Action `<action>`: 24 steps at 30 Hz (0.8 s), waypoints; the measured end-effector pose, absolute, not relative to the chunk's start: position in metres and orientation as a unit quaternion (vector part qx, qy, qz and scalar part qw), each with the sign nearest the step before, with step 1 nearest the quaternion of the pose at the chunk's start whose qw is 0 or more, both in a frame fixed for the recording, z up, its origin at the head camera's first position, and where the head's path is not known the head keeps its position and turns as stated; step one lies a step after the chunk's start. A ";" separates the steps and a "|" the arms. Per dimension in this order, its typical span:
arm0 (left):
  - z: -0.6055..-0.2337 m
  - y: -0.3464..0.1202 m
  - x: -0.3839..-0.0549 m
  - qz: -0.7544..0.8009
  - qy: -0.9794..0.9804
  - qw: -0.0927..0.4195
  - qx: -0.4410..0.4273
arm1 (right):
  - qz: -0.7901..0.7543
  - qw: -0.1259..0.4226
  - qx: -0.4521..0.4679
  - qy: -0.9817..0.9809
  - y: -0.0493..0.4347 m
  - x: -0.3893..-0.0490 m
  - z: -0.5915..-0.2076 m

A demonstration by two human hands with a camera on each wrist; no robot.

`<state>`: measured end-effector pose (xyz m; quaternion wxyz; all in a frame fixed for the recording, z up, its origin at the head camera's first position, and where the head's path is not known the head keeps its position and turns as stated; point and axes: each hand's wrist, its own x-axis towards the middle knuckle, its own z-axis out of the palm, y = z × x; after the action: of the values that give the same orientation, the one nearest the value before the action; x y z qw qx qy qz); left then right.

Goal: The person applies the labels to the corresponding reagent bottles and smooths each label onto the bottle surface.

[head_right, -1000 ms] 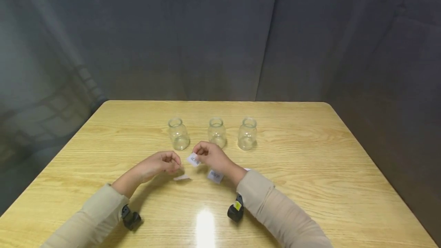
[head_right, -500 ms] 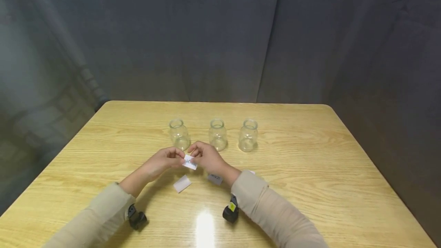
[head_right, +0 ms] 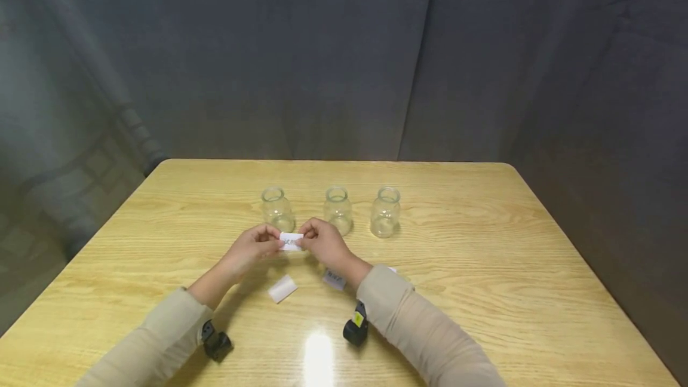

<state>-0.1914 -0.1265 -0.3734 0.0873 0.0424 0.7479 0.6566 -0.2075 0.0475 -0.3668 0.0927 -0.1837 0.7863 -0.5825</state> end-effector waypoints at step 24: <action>-0.379 -0.137 -0.204 0.583 0.811 0.009 -0.038 | -0.546 0.010 -0.128 0.828 0.013 -0.231 -0.389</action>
<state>-0.2039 -0.1370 -0.3794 0.0094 -0.0382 0.8112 0.5834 -0.2305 0.0134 -0.3887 0.0103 -0.1278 0.8276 -0.5464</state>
